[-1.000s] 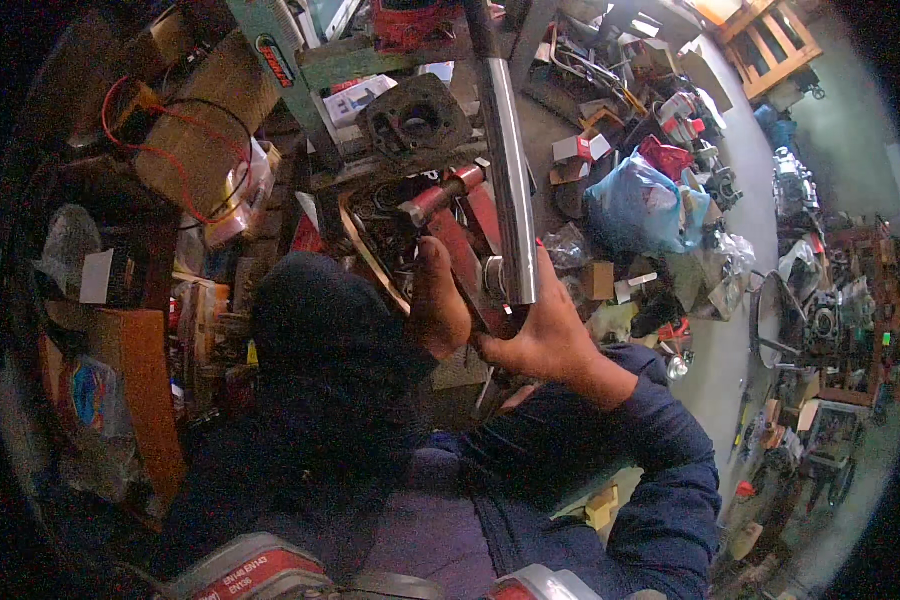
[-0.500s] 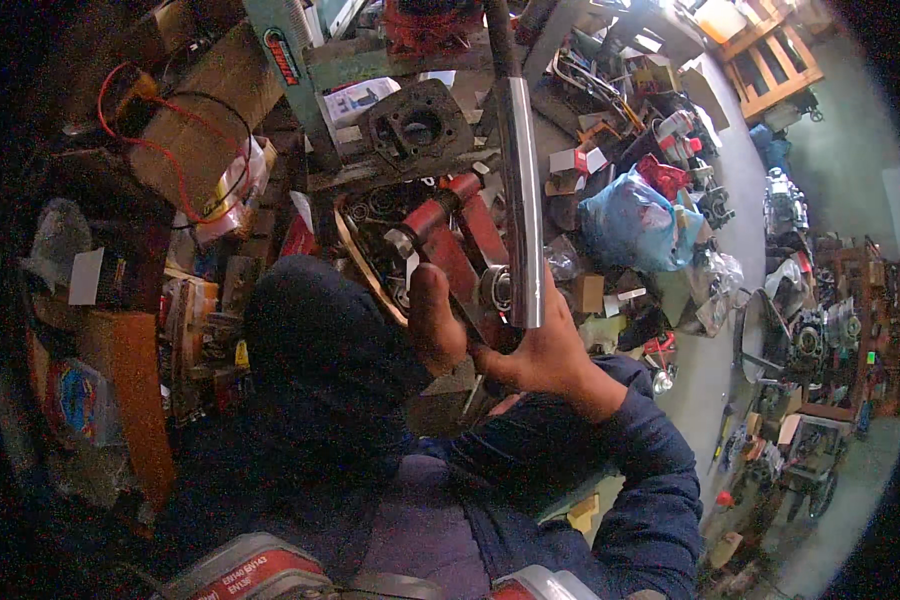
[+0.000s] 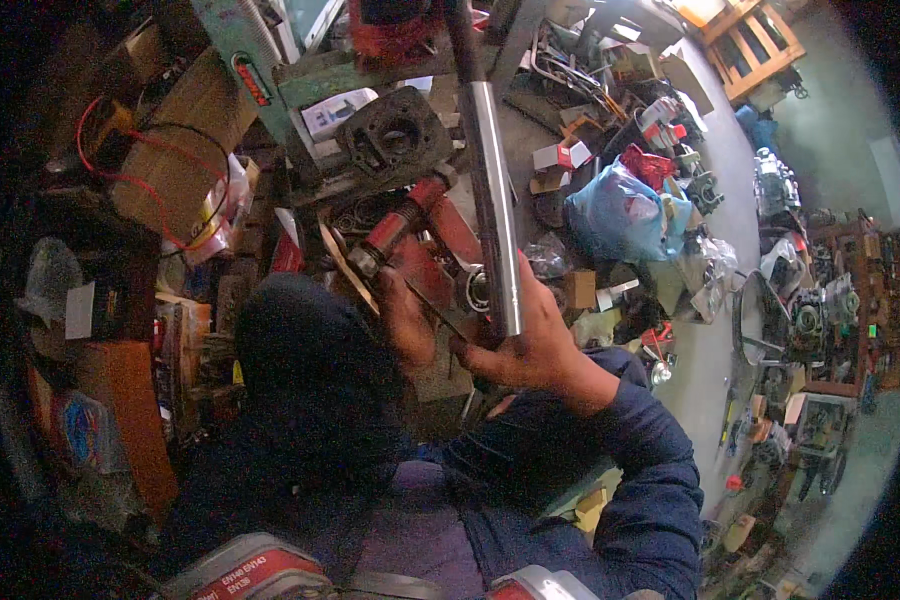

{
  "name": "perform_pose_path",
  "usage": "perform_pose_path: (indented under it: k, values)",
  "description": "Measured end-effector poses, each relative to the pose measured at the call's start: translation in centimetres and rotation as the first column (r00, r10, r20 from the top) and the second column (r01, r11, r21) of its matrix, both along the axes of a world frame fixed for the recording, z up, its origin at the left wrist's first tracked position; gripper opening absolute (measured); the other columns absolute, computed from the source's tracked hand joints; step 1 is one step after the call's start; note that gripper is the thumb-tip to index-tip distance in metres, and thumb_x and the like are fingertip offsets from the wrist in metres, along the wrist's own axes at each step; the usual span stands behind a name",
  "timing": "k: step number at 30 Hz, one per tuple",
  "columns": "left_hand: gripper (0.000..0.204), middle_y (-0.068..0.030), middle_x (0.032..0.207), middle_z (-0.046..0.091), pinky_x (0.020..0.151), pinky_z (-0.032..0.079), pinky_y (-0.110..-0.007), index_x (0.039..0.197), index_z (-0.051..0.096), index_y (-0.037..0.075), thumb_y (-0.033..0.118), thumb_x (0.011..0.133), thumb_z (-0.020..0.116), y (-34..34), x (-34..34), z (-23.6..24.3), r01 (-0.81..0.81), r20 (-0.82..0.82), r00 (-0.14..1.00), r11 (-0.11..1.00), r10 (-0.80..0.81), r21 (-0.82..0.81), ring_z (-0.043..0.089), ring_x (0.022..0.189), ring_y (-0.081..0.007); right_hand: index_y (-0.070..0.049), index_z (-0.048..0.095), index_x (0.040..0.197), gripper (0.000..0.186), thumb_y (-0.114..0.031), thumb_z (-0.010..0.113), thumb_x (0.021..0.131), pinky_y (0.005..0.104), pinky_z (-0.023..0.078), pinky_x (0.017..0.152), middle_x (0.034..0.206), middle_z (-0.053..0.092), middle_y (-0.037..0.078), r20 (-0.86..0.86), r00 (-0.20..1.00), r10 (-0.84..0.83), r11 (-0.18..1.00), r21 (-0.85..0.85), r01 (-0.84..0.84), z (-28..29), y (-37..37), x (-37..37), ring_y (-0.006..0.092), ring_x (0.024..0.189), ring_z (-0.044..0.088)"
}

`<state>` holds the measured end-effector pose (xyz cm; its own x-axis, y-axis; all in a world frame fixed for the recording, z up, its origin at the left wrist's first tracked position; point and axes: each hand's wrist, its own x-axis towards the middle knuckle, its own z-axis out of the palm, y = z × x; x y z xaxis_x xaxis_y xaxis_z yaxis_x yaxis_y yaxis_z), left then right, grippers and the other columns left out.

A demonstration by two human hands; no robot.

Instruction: The person uses a hydraulic press to disassemble an engine component, removes a bearing by hand, and places the parts into a storage bin.

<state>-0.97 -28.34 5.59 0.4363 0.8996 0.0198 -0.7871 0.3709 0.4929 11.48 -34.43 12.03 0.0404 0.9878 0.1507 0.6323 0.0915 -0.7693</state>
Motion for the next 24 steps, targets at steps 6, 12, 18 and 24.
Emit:
perform_pose_path:
  k: [6,12,18,24]
  values:
    - [0.047,-0.0116,0.116,0.057,0.093,0.048,-0.039,0.129,0.040,0.001,0.038,0.098,0.041,0.4,-0.5,2.0,0.027,-0.185,0.983,0.982,0.008,0.185,0.059,0.107,-0.0227,-0.001,0.036,0.130,0.083,-0.021,0.077,0.061,0.0374,0.050,0.073,0.094,0.059,0.015,-0.029,0.997,-0.068,0.997,-0.035,0.067,0.1,-0.6,0.3,0.0308,0.085,0.063]
    - [0.036,-0.0103,0.113,0.058,0.092,0.047,-0.037,0.125,0.046,0.003,0.026,0.100,0.035,3.2,-1.0,-0.1,0.339,-0.352,0.872,0.938,-0.340,-0.067,0.058,0.107,-0.0206,0.002,0.037,0.129,0.085,-0.026,0.079,0.061,0.0382,0.049,0.081,0.104,0.058,0.018,-0.005,1.000,0.005,1.000,0.002,-0.005,-0.5,-0.4,0.0,0.0314,0.094,0.062]
    - [0.038,-0.0097,0.116,0.057,0.094,0.045,-0.036,0.127,0.045,0.003,0.028,0.099,0.039,2.9,-1.1,0.4,0.350,-0.321,0.882,0.936,-0.344,-0.040,0.056,0.109,-0.0202,0.002,0.037,0.127,0.082,-0.026,0.079,0.062,0.0395,0.049,0.082,0.105,0.057,0.019,-0.043,0.999,-0.019,1.000,0.002,0.019,-0.2,0.0,-0.8,0.0339,0.096,0.061]
    - [0.040,-0.0090,0.119,0.056,0.097,0.042,-0.035,0.130,0.044,0.004,0.029,0.098,0.042,2.7,-0.4,-0.3,0.397,-0.273,0.876,0.916,-0.397,-0.057,0.054,0.112,-0.0198,0.001,0.035,0.134,0.085,-0.025,0.079,0.066,0.0365,0.050,0.080,0.104,0.061,0.017,-0.013,1.000,-0.005,1.000,0.012,0.006,-0.4,-0.6,0.4,0.0289,0.090,0.064]
